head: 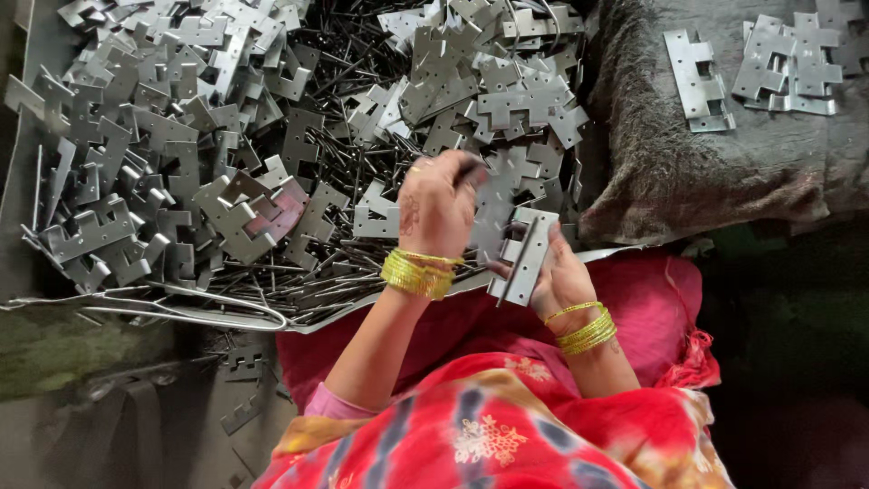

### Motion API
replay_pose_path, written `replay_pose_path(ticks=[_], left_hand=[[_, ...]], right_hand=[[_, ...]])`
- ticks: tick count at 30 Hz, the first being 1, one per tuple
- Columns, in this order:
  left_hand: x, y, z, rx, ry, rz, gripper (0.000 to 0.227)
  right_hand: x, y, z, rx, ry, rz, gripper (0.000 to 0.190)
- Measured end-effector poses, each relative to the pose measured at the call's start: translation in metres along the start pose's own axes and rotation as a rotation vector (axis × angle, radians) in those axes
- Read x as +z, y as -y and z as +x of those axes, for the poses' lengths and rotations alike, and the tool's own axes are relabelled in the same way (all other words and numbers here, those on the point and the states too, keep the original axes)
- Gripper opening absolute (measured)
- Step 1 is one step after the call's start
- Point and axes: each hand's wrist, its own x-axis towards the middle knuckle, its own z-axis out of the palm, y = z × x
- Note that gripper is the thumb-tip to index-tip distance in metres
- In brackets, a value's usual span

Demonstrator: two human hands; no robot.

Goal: The person inserts metal rods into the holes of metal plates and places the assembled units into a pile. The person handles the parts by hand, picking up plates and rods from a large bin and assembling them one at a time.

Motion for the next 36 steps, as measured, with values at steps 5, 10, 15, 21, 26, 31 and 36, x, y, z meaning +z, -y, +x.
replay_pose_path(ticks=[5, 10, 15, 21, 26, 31, 36], left_hand=[[0.031, -0.002, -0.023, -0.307, 0.232, -0.256, 0.021], [0.026, 0.015, -0.057, -0.107, -0.017, 0.008, 0.035], [0.017, 0.021, -0.107, -0.447, 0.152, -0.535, 0.031], [-0.047, 0.038, -0.123, -0.409, 0.427, 0.032, 0.022], [-0.052, 0.042, -0.098, -0.003, 0.645, 0.133, 0.025], [-0.042, 0.070, -0.060, 0.106, 0.225, 0.360, 0.041], [-0.056, 0.115, -0.061, 0.051, 0.300, 0.817, 0.057]], right_hand=[[0.004, -0.003, 0.005, 0.140, 0.188, 0.223, 0.057], [-0.001, -0.013, 0.009, -0.024, 0.041, -0.075, 0.029], [0.018, -0.038, 0.010, -0.089, 0.116, -0.051, 0.027], [0.048, -0.014, -0.016, -1.105, 0.039, -1.345, 0.069], [0.051, 0.015, -0.031, -0.463, 0.455, -1.925, 0.037], [0.016, 0.060, -0.008, -0.621, 0.151, -1.692, 0.023], [-0.042, 0.179, 0.092, -1.002, -0.261, -1.171, 0.016]])
